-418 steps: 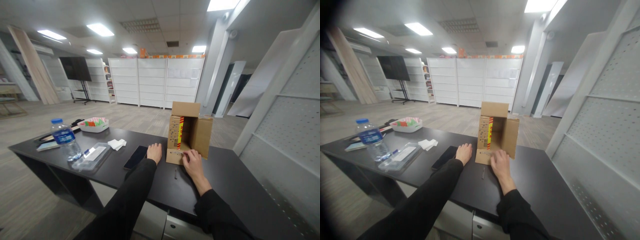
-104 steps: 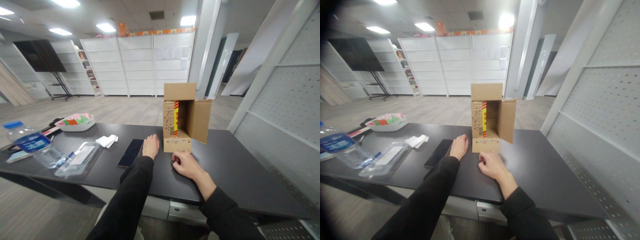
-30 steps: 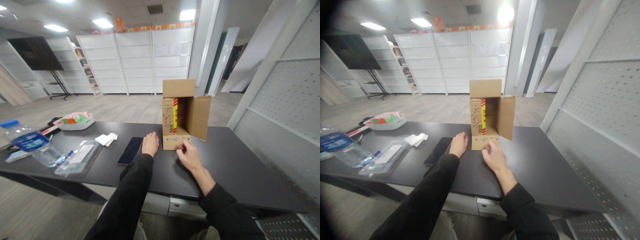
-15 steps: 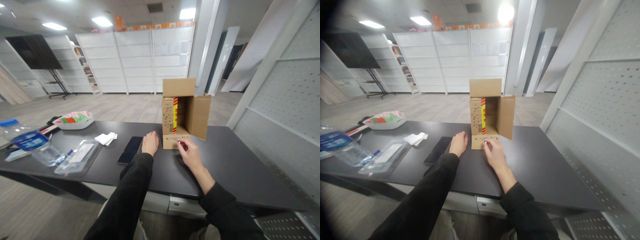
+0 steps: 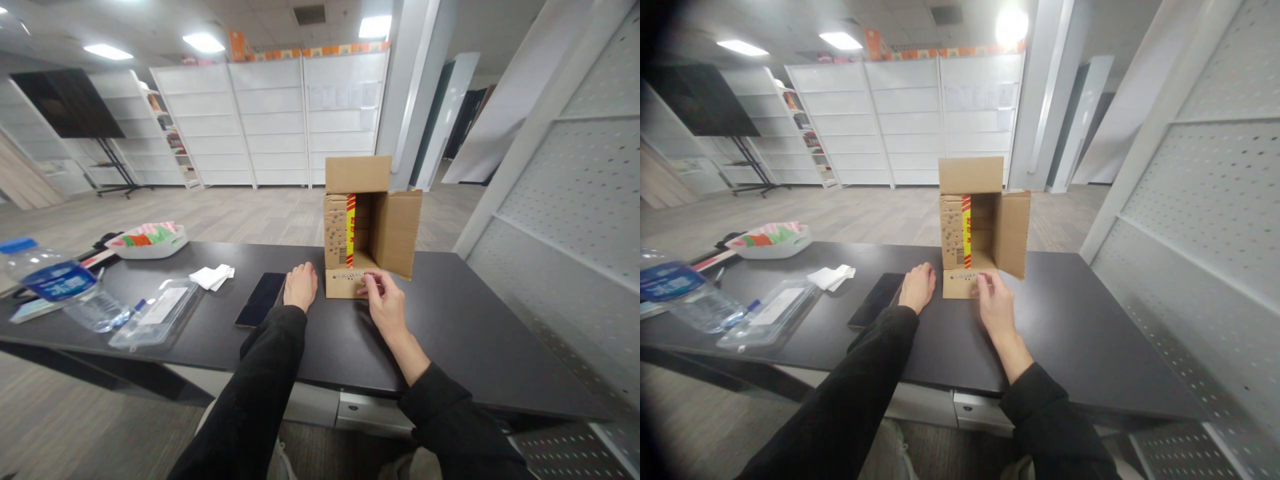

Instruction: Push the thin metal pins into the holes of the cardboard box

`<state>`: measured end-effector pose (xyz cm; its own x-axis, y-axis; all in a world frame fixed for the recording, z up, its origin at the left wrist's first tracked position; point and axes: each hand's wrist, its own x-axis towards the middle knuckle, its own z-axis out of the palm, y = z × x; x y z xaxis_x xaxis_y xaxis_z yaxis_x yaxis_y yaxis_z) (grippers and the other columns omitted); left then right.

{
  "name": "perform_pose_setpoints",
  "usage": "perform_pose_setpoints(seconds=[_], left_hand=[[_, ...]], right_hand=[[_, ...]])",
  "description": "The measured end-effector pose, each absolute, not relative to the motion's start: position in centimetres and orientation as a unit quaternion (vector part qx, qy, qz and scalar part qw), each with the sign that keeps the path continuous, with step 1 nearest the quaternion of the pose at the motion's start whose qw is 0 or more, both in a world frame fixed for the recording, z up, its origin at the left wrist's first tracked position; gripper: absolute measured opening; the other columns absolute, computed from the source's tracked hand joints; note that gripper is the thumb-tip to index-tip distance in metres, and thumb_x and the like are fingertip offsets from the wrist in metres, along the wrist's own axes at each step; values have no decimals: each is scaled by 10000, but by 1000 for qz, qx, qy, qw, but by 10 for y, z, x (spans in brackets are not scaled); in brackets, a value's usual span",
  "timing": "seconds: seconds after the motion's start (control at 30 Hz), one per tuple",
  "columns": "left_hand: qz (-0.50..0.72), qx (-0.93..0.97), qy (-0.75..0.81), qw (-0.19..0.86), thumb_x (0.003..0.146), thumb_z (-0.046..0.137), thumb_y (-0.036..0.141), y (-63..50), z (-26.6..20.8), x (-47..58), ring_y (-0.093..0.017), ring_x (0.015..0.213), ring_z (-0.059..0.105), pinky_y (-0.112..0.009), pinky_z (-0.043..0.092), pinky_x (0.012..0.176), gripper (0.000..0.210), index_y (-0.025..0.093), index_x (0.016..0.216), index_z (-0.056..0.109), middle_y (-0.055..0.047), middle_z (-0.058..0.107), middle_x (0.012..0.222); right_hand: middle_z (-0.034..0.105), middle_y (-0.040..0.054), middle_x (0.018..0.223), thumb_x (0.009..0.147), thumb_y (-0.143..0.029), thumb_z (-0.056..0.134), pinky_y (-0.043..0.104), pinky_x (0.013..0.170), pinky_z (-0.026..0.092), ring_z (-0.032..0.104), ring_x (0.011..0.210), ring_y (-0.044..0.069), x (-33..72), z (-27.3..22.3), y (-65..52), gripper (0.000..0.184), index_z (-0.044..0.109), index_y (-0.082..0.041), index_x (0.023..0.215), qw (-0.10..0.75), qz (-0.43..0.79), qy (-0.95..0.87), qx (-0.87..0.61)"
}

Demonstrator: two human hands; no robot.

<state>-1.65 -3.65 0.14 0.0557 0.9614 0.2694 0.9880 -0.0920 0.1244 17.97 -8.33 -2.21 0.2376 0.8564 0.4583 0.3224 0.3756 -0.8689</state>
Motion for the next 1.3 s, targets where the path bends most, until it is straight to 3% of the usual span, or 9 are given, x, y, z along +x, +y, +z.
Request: perform_pose_setpoints(seconds=[0.27, 0.53, 0.7, 0.9, 1.3], left_hand=[[-137, -725, -673, 48, 1041, 363, 240, -34, -1, -17, -253, 1067, 617, -360, 428, 881, 260, 158, 1114, 599, -122, 676, 1107], [-139, -727, -670, 47, 1038, 368, 240, -35, 1, -17, -256, 1052, 620, -365, 431, 874, 255, 154, 1107, 598, -122, 676, 1105], [-142, -725, -673, 49, 1041, 368, 247, -34, -1, -17, -245, 1054, 623, -347, 428, 872, 244, 167, 1098, 592, -111, 681, 1101], [-149, -725, -671, 43, 1040, 369, 245, -33, -2, -18, -247, 1067, 622, -346, 425, 880, 239, 172, 1094, 591, -117, 676, 1096], [-148, -728, -669, 39, 1040, 361, 239, -34, -2, -18, -245, 1068, 617, -346, 429, 892, 251, 170, 1098, 596, -118, 671, 1109]], right_hand=[[742, 70, 859, 906, -560, 572, 354, 693, 594, 738, 724, 221, 179, -21, -81, 384, 633, -204, 1036, 603, 242, -568, -505], [760, 120, 1036, 879, -451, 623, 414, 878, 591, 743, 949, 246, 178, -26, -76, 309, 644, -199, 1057, 590, 242, -610, -471], [784, 113, 958, 913, -409, 550, 443, 906, 570, 743, 936, 261, 181, -26, -76, 278, 703, -191, 994, 586, 199, -607, -498], [788, 116, 988, 930, -399, 516, 459, 949, 554, 742, 978, 263, 181, -26, -74, 328, 719, -172, 1054, 589, 186, -606, -501], [779, 123, 1034, 923, -439, 555, 432, 913, 557, 731, 943, 265, 185, -21, -76, 370, 763, -175, 1077, 570, 154, -619, -518]])
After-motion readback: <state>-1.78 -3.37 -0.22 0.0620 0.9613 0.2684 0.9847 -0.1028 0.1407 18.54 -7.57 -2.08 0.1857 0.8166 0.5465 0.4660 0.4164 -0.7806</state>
